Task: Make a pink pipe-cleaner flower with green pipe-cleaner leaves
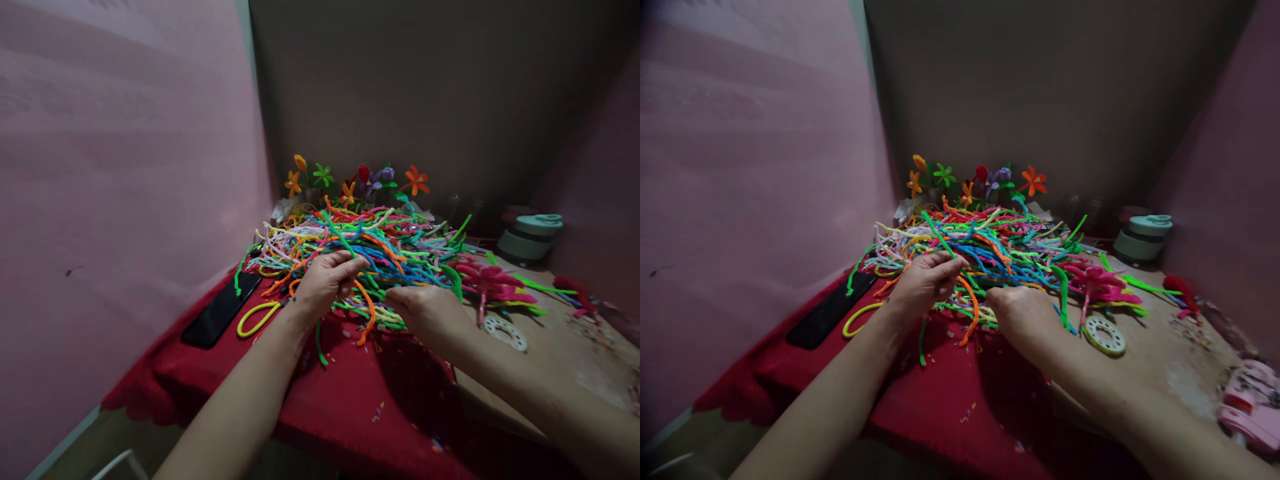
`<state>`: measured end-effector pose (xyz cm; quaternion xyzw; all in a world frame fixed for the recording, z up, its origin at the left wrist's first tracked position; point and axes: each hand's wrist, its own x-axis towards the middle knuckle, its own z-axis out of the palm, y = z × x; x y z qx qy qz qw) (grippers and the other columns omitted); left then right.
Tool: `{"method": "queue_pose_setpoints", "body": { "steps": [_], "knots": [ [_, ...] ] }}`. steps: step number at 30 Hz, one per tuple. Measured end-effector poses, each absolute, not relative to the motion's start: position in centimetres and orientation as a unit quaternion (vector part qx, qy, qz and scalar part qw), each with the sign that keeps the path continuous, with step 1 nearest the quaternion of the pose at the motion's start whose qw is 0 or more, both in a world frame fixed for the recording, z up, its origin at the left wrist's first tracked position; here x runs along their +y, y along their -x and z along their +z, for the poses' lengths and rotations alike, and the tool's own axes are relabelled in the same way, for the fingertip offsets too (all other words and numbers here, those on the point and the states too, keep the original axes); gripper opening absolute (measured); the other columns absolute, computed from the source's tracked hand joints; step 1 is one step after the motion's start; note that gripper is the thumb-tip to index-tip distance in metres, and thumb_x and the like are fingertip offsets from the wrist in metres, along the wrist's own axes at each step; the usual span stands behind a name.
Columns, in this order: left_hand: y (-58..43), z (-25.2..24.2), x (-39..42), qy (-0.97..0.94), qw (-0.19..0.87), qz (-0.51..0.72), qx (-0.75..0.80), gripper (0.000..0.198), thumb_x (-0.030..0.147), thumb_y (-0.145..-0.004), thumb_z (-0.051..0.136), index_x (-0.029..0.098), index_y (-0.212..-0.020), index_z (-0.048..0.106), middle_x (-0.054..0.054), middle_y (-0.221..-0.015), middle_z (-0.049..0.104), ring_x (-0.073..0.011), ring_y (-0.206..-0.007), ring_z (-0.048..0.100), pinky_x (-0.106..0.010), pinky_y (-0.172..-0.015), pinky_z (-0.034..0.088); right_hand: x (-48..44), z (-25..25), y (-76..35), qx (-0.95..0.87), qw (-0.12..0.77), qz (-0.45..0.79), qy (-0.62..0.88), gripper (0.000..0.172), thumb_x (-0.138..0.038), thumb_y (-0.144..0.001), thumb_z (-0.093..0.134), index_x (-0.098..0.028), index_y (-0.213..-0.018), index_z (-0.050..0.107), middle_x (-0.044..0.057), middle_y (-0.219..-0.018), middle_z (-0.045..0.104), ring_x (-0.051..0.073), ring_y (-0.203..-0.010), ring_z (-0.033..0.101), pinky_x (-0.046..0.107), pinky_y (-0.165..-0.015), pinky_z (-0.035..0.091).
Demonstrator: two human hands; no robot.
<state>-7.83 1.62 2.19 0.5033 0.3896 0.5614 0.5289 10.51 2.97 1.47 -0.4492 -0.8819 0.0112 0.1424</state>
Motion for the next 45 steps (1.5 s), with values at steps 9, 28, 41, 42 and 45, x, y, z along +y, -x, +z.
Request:
{"method": "queue_pose_setpoints", "body": {
  "steps": [9,28,41,42,45],
  "knots": [
    [8.1,3.1,1.7,-0.389,0.494,0.734,0.256,0.01,0.026,-0.072,0.065,0.019,-0.079,0.062,0.001,-0.074,0.064,-0.0111,-0.07,0.062,-0.025,-0.068,0.049,1.2,2.2,-10.6,-0.833,0.2,0.285,0.43,0.033,-0.036,-0.084,0.041,-0.019,-0.055,0.042,-0.003,-0.045,0.043,0.01,-0.044,0.038,0.022,-0.045,0.025],
    [7.9,2.7,1.6,-0.274,0.56,0.742,0.246,0.006,0.021,-0.082,0.052,0.017,-0.086,0.054,0.005,-0.057,0.049,-0.003,-0.039,0.041,-0.014,-0.033,0.029,-1.0,1.7,-11.3,-0.786,0.076,0.458,0.408,0.031,-0.039,-0.085,0.035,-0.019,-0.064,0.045,-0.004,-0.038,0.045,0.009,-0.036,0.04,0.019,-0.04,0.03],
    [4.9,2.6,0.4,-0.284,0.569,0.737,0.231,0.017,0.034,-0.081,0.054,0.018,-0.088,0.052,0.003,-0.058,0.054,-0.0018,-0.035,0.031,-0.013,-0.033,0.023,-1.3,0.3,-11.4,-0.678,0.082,0.599,0.417,0.031,-0.045,-0.075,0.049,-0.017,-0.087,0.051,-0.002,-0.044,0.05,0.01,-0.041,0.044,0.02,-0.042,0.031],
    [4.6,2.5,0.3,-0.272,0.588,0.728,0.225,0.018,0.034,-0.08,0.055,0.018,-0.088,0.051,0.004,-0.058,0.053,-0.0012,-0.035,0.028,-0.012,-0.033,0.02,-1.4,0.4,-11.1,-0.669,0.085,0.618,0.403,0.034,-0.043,-0.072,0.053,-0.016,-0.093,0.05,-0.003,-0.047,0.052,0.01,-0.044,0.046,0.02,-0.044,0.033],
    [4.0,2.1,0.2,-0.247,0.619,0.718,0.202,0.016,0.031,-0.079,0.056,0.018,-0.086,0.05,0.004,-0.059,0.05,-0.0008,-0.036,0.026,-0.013,-0.033,0.017,-1.5,0.7,-10.4,-0.65,0.042,0.661,0.373,0.041,-0.034,-0.068,0.058,-0.016,-0.104,0.045,-0.003,-0.059,0.055,0.01,-0.049,0.05,0.021,-0.048,0.037]
  ]
}}
